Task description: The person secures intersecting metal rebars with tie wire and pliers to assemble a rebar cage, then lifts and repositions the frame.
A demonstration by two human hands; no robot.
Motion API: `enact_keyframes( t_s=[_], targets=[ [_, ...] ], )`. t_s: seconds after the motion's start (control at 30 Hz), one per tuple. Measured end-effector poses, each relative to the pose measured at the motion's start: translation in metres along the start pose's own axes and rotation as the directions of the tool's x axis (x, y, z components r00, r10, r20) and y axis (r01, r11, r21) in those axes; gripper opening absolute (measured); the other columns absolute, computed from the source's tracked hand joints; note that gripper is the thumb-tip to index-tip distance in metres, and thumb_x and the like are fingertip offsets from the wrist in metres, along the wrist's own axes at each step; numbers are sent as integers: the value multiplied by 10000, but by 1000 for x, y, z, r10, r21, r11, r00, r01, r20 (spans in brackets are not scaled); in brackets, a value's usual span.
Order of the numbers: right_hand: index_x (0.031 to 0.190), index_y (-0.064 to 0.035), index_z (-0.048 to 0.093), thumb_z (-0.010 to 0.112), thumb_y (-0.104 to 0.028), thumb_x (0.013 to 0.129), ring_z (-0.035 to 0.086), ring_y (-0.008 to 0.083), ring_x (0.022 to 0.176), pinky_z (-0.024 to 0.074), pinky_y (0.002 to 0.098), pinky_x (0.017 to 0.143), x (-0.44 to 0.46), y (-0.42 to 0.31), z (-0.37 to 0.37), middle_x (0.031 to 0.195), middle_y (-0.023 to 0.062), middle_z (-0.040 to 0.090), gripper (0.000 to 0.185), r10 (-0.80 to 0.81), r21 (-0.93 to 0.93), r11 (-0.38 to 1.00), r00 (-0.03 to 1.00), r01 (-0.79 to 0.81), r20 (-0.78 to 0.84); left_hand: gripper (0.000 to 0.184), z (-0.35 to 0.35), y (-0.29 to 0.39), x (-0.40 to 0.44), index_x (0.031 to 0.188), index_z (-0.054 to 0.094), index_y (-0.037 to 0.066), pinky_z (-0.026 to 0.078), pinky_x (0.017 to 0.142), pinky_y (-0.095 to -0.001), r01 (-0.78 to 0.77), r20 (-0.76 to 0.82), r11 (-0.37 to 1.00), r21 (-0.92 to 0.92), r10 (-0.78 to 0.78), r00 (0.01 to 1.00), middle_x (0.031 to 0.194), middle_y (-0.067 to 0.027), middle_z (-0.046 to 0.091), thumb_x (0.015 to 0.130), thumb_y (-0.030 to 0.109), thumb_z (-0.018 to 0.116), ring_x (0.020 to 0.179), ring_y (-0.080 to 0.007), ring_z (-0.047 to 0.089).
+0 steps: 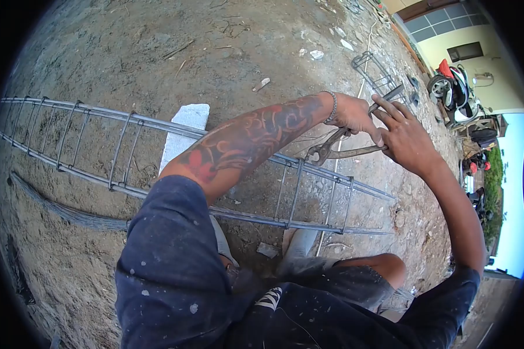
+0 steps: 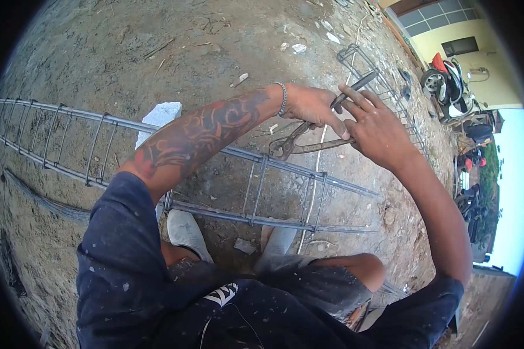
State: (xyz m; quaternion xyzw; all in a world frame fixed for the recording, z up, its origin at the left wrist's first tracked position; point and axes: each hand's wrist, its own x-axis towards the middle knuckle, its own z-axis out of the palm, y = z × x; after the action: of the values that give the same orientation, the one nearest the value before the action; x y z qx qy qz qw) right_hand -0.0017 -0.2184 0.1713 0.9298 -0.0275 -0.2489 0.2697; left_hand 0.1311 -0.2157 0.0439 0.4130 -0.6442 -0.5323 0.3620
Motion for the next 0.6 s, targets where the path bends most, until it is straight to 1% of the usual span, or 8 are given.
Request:
enact_keyframes(
  t_s=[0.03,0.1,0.17,0.2,0.33,0.47,0.57,0.6],
  targets=[
    [761,-60,651,583,-158,713,319,223,1264,261,366,1036,1,-4,-1,1211,126,505,129,1,-5,1000,1000,-1,0,627,2,-4,1,751,599,-71,382,519,-326,-37,-3,999,6,37,999,701,-124,525,518,493,746,600,-215,494],
    [758,-56,649,560,-164,735,319,222,1265,259,362,1037,1,-10,1,1213,135,502,142,17,24,1000,1000,-16,-21,628,3,-6,-1,774,602,-75,385,520,-322,-19,-17,1000,17,19,1000,694,-118,534,501,468,760,602,-218,508],
    [748,-54,643,540,-164,745,335,222,1254,266,360,1030,2,-11,1,1187,139,516,151,19,31,999,999,-18,-39,900,2,-4,-6,1129,423,-161,432,820,-316,-18,32,996,86,16,999,1072,-262,515,520,391,788,966,-309,541],
    [750,-51,640,538,-160,742,353,222,1239,276,358,1020,3,-11,-1,1156,135,533,150,7,14,1000,999,-6,-50,898,0,3,-13,1117,431,-161,409,884,-312,22,50,997,72,-25,998,1096,-279,509,499,372,806,1035,-324,520],
    [756,-43,627,546,-156,723,417,220,1177,308,353,986,6,-10,-8,1062,122,578,142,-19,-40,999,996,16,-86,845,1,10,-24,1073,469,-154,418,868,-316,-16,53,998,66,12,999,1042,-266,542,499,362,812,999,-314,540],
    [744,-38,611,557,-155,714,465,211,1108,326,347,962,9,-11,-12,982,108,593,133,-64,-70,996,987,54,-150,722,8,12,-35,977,516,-139,446,793,-325,-79,-39,990,113,84,996,949,-237,580,504,325,803,919,-283,571],
    [718,-51,588,616,-163,666,492,203,1047,336,352,943,11,-12,-20,923,86,582,127,-45,-19,999,991,43,-124,647,14,14,-41,926,529,-118,455,731,-322,-111,-100,986,125,124,987,894,-203,586,507,304,784,854,-261,573],
    [709,-57,578,653,-168,624,496,202,1028,339,358,936,11,-13,-28,914,75,571,158,-27,-2,1000,986,27,-164,615,14,14,-43,905,531,-106,455,701,-320,-109,-121,987,117,123,985,867,-185,584,508,296,773,821,-249,568]
  ],
)
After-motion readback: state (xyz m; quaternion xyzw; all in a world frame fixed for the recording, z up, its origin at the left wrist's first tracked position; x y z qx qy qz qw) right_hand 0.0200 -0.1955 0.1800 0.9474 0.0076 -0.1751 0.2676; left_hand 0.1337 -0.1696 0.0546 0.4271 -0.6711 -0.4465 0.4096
